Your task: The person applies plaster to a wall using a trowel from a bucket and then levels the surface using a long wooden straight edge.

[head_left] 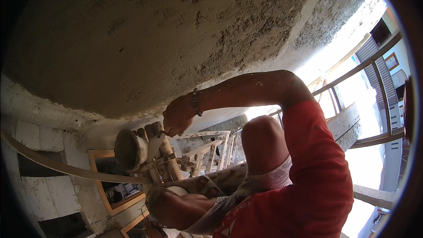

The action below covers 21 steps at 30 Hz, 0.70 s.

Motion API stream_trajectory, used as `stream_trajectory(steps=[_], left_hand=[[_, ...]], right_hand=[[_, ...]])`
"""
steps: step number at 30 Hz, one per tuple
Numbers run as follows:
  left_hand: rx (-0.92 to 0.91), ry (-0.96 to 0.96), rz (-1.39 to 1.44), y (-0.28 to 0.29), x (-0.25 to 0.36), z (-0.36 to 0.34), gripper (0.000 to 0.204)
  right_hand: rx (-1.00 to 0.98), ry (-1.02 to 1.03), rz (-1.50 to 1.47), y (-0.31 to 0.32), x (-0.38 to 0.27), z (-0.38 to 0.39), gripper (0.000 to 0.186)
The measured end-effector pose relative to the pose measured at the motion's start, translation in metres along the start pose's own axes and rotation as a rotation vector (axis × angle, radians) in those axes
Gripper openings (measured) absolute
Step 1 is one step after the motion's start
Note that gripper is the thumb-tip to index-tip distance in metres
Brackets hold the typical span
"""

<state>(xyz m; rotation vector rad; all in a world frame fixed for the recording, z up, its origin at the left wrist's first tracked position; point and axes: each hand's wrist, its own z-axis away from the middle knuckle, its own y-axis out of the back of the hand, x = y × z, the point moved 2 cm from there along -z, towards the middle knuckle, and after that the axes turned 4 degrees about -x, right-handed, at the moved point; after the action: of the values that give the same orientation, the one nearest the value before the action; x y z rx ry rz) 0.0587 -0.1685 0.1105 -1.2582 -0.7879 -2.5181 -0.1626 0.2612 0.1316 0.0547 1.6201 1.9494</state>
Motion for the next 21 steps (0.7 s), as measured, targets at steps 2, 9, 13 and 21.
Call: stream_trajectory(steps=[2, 9, 13, 21], left_hand=[[-0.193, 0.045, 0.068, -0.008, 0.001, -0.005, 0.028], [-0.409, 0.452, 0.116, -0.015, 0.02, -0.034, 0.031], [-0.093, 0.639, 0.141, -0.009, 0.011, -0.041, 0.028], [0.003, 0.641, 0.426, 0.034, -0.006, -0.013, 0.025]], right_hand=[[-0.039, -0.19, -0.097, -0.012, 0.024, 0.067, 0.025], [-0.064, -0.743, -0.49, -0.088, 0.005, 0.277, 0.019], [-0.13, -0.864, -0.537, -0.1, -0.085, 0.357, 0.02], [-0.366, -1.366, -1.155, 0.03, -0.283, 0.489, 0.03]])
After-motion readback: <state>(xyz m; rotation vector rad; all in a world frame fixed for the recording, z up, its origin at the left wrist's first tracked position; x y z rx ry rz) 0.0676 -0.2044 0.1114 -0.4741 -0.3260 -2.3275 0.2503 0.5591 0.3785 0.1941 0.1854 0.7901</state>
